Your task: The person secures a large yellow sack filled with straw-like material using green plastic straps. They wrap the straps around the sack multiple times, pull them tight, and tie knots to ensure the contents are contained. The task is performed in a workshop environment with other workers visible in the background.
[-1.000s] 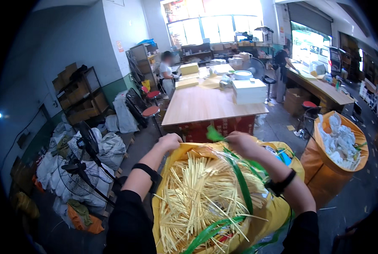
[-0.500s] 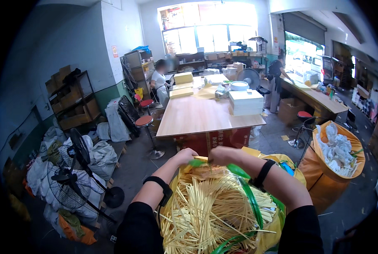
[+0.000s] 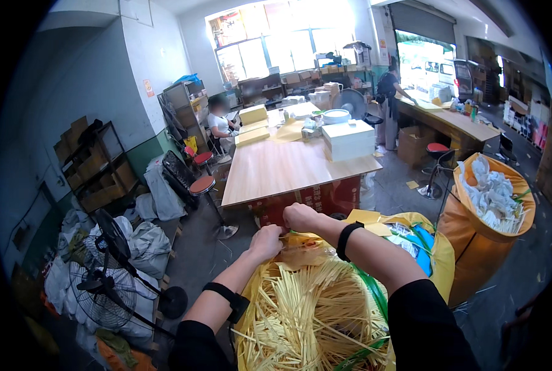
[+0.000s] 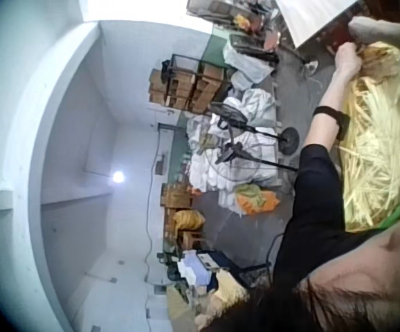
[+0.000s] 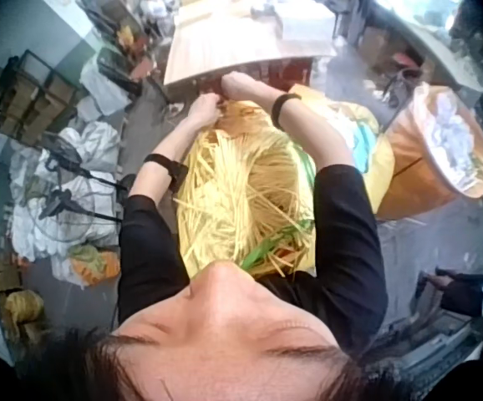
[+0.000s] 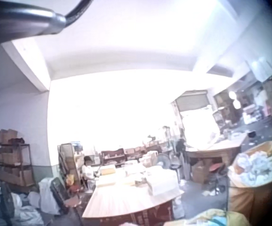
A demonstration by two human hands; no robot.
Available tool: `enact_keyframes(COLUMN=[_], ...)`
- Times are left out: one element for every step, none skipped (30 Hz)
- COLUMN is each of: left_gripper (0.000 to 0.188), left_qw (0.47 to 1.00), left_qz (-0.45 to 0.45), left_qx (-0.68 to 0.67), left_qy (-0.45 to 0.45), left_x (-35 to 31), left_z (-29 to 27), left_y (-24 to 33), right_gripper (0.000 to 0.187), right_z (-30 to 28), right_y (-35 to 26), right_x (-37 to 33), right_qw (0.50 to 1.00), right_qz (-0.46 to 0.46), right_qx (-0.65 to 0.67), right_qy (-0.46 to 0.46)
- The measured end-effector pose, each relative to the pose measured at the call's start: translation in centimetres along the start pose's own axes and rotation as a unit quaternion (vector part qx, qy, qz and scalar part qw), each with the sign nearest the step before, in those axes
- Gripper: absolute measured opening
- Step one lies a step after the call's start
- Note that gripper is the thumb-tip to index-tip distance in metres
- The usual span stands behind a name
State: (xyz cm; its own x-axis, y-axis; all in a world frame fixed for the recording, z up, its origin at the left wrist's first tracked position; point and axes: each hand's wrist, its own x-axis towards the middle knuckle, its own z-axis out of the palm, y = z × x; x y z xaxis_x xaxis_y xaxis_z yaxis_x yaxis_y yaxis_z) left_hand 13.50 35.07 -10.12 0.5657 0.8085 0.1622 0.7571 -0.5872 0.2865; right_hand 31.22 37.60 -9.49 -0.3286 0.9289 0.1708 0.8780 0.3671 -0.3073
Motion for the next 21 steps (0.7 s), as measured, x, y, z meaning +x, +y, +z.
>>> enact_keyframes(left_gripper=[0.03,0.029,0.028,0.026,0.024,0.022,0.02,0.021,0.023,0.024,0.025,0.026,0.027,0.027,0.028,0.028,0.027,0.026,0.025,0.024,0.025], left_qw=[1.0,0.999,0.998,0.998,0.997,0.995,0.992,0.993,0.993,0.994,0.995,0.996,0.997,0.997,0.997,0.996,0.994,0.988,0.981,0.984,0.975], left_qz=[-0.011,-0.021,-0.03,-0.038,-0.064,-0.09,-0.112,-0.105,-0.097,-0.085,-0.078,-0.071,-0.066,-0.06,-0.053,-0.045,-0.076,-0.107,-0.129,-0.108,-0.125], left_qx=[0.012,0.023,0.035,0.032,0.015,-0.001,-0.019,-0.027,-0.036,-0.047,-0.037,-0.027,-0.016,-0.026,-0.036,-0.044,-0.076,-0.108,-0.142,-0.14,-0.183], left_qy=[0.014,0.029,0.043,0.046,0.049,0.052,0.053,0.054,0.054,0.056,0.051,0.046,0.039,0.045,0.05,0.056,0.03,0.005,-0.021,0.0,-0.012], left_x=[-0.1,0.0,0.1,-0.2,-0.5,-0.7,-0.8,-0.9,-0.8,-0.5,-0.3,0.0,0.1,0.2,0.4,0.5,0.5,0.9,1.7,2.3,3.1], left_z=[0.1,0.3,0.5,0.4,0.4,0.5,0.6,0.4,0.1,-0.1,-0.1,0.0,0.1,0.1,0.2,0.2,0.3,0.7,1.2,2.9,4.2], left_y=[-0.4,-0.6,-0.7,-0.2,-0.2,-0.2,-0.1,-0.1,-0.3,-0.1,0.0,0.2,0.1,0.2,0.3,0.4,-0.3,-1.2,-1.9,-4.3,-6.4], right_gripper=[0.015,0.016,0.017,0.026,0.029,0.033,0.036,0.043,0.042,0.042,0.043,0.04,0.038,0.036,0.033,0.031,0.029,0.026,0.026,0.026,0.027], right_z=[0.4,0.8,1.0,0.8,0.0,-1.1,-2.1,-2.6,-1.9,-1.5,-1.1,-0.9,-0.9,-1.0,-1.1,-1.1,-2.0,-2.5,-3.7,-4.4,-4.7], right_y=[-0.3,-0.6,-0.7,-0.9,-1.6,-2.0,-2.1,-2.1,-1.7,-1.1,-0.4,0.3,0.3,0.2,0.2,0.2,-1.4,-2.7,-3.7,-4.8,-5.5], right_x=[0.4,0.8,1.2,1.3,1.3,1.5,1.3,1.2,1.3,1.1,1.0,0.9,0.7,0.4,0.1,-0.2,-0.7,-2.3,-3.3,-3.8,-3.9], right_qw=[1.0,0.999,0.997,0.996,0.991,0.984,0.975,0.971,0.971,0.97,0.967,0.969,0.969,0.968,0.983,0.992,0.995,0.999,0.999,0.997,0.994], right_qz=[0.004,0.009,0.014,0.012,-0.004,-0.02,-0.032,-0.01,-0.01,-0.007,-0.003,0.023,0.047,0.072,0.049,0.026,-0.005,0.011,-0.022,-0.061,-0.101], right_qx=[0.022,0.043,0.064,0.062,0.049,0.035,0.02,0.039,0.079,0.117,0.154,0.16,0.169,0.177,0.107,0.037,-0.032,-0.033,-0.036,-0.035,-0.034], right_qy=[-0.012,-0.024,-0.036,-0.071,-0.121,-0.171,-0.22,-0.236,-0.226,-0.214,-0.2,-0.187,-0.176,-0.164,-0.143,-0.12,-0.099,-0.003,0.007,0.015,0.023])
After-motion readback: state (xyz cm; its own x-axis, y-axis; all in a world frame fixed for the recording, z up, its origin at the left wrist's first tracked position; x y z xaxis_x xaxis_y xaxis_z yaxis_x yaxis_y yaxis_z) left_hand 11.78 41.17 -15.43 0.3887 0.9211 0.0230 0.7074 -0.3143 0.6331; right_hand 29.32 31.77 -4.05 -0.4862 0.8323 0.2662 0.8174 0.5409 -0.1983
